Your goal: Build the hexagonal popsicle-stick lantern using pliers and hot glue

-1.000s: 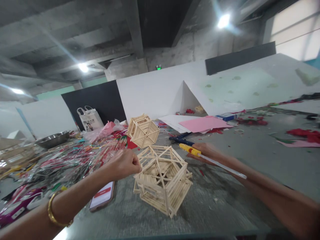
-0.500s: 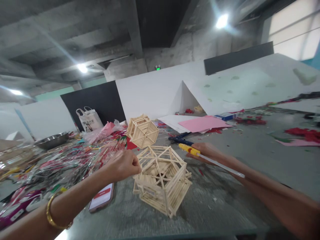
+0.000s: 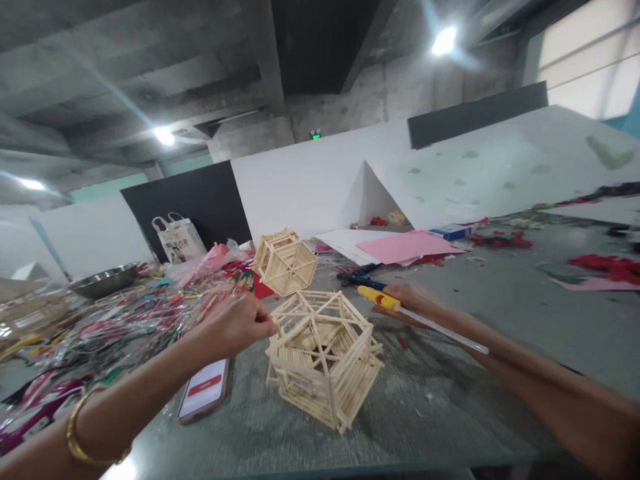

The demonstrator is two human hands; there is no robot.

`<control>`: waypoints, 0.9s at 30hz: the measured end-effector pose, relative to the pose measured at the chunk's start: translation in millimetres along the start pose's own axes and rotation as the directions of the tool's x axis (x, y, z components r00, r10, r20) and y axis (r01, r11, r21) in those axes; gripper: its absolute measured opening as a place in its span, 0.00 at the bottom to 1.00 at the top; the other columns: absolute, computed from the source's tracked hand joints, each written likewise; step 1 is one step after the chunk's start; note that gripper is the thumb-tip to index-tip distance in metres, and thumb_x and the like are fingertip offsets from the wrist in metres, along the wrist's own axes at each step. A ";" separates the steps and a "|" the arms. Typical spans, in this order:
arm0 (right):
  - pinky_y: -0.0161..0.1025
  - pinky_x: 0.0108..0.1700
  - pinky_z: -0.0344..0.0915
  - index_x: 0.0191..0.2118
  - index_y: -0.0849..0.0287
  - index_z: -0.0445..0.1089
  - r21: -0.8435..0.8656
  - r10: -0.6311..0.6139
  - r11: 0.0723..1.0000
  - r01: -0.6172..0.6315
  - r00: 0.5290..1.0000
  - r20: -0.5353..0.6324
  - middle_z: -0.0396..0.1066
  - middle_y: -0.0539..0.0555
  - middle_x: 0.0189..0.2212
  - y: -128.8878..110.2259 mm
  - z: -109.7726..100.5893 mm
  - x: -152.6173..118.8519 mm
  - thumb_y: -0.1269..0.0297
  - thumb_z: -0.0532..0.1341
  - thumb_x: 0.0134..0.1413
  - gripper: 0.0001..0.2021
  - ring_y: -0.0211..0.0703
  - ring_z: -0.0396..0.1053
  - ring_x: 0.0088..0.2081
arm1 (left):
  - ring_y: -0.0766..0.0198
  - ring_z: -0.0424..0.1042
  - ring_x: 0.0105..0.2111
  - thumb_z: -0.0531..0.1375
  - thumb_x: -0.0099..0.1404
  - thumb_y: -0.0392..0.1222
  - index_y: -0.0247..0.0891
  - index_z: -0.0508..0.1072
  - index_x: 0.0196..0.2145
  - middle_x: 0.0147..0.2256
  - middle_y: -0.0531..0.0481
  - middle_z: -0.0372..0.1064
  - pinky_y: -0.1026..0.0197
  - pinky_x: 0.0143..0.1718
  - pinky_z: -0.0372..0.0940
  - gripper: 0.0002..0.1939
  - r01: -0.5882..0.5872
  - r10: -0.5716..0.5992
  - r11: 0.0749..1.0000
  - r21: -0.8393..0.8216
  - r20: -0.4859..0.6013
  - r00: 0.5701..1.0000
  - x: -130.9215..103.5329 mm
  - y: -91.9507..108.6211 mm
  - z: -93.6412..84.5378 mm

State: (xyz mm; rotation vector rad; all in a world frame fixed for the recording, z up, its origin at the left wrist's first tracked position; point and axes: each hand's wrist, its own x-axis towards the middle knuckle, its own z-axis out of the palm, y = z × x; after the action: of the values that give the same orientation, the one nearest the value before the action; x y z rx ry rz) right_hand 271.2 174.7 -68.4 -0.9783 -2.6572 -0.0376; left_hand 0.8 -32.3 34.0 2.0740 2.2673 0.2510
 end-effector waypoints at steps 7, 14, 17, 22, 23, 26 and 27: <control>0.37 0.32 0.55 0.33 0.61 0.66 -0.035 -0.018 0.999 0.018 1.000 0.000 0.71 0.60 0.32 3.5 4.6 1.2 0.50 0.51 0.54 0.18 0.46 0.68 0.32 | 0.70 0.57 0.19 0.55 0.51 0.46 0.35 0.73 0.18 0.15 0.57 0.56 0.65 0.22 0.46 0.13 -0.006 0.006 1.000 -0.013 0.019 1.000 3.7 -2.5 12.7; 0.36 0.31 0.55 0.32 0.59 0.65 -0.037 -0.006 0.999 0.006 1.000 0.017 0.70 0.58 0.31 2.6 2.7 0.6 0.48 0.50 0.54 0.18 0.44 0.68 0.32 | 0.67 0.65 0.26 0.58 0.51 0.47 0.37 0.76 0.31 0.26 0.52 0.72 0.65 0.29 0.56 0.14 -0.073 0.032 0.980 -0.184 -0.214 0.976 0.2 3.6 -33.9; 0.38 0.31 0.55 0.31 0.59 0.65 -0.015 -0.008 1.000 0.007 1.000 -0.013 0.70 0.58 0.30 4.7 4.7 1.2 0.48 0.51 0.54 0.18 0.45 0.68 0.32 | 0.66 0.66 0.27 0.58 0.52 0.48 0.36 0.74 0.33 0.27 0.51 0.72 0.64 0.30 0.58 0.15 -0.068 -0.002 0.976 -0.209 -0.322 0.947 8.2 -7.5 -35.2; 0.39 0.30 0.55 0.28 0.58 0.64 -0.004 -0.012 1.000 0.012 0.999 -0.038 0.69 0.57 0.28 12.2 12.4 3.4 0.48 0.51 0.53 0.18 0.47 0.68 0.31 | 0.64 0.68 0.29 0.57 0.53 0.46 0.37 0.74 0.29 0.28 0.51 0.72 0.63 0.31 0.58 0.12 -0.016 -0.018 0.992 -0.127 -0.262 0.965 42.0 -58.6 18.1; 0.39 0.30 0.55 0.28 0.59 0.64 0.001 -0.012 1.000 0.012 0.999 -0.036 0.69 0.58 0.28 13.6 13.8 3.8 0.47 0.51 0.53 0.18 0.47 0.68 0.30 | 0.63 0.68 0.30 0.57 0.52 0.45 0.36 0.74 0.27 0.28 0.50 0.72 0.64 0.31 0.58 0.11 -0.003 -0.020 0.996 -0.090 -0.250 0.968 48.9 -68.3 29.6; 0.39 0.30 0.55 0.29 0.59 0.64 0.002 -0.025 1.000 0.025 0.999 -0.048 0.70 0.58 0.28 17.8 18.4 5.2 0.48 0.50 0.53 0.18 0.47 0.68 0.31 | 0.64 0.68 0.29 0.55 0.53 0.42 0.35 0.75 0.28 0.27 0.49 0.72 0.65 0.29 0.57 0.11 0.066 -0.064 0.998 0.006 -0.174 0.983 64.2 -86.5 54.2; 0.39 0.30 0.55 0.28 0.58 0.64 -0.001 -0.031 1.000 0.031 0.998 -0.056 0.70 0.58 0.28 19.4 20.2 5.7 0.48 0.51 0.53 0.18 0.47 0.68 0.31 | 0.65 0.68 0.28 0.55 0.53 0.41 0.35 0.75 0.28 0.25 0.50 0.72 0.66 0.28 0.56 0.11 0.079 -0.075 0.997 0.023 -0.144 0.987 67.5 -88.8 59.2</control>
State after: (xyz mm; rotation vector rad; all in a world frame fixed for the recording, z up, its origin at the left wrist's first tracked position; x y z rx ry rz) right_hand 273.8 195.8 -87.6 -0.9219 -2.6210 -0.0711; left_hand -83.9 32.2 -34.0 2.0376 2.4405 0.3770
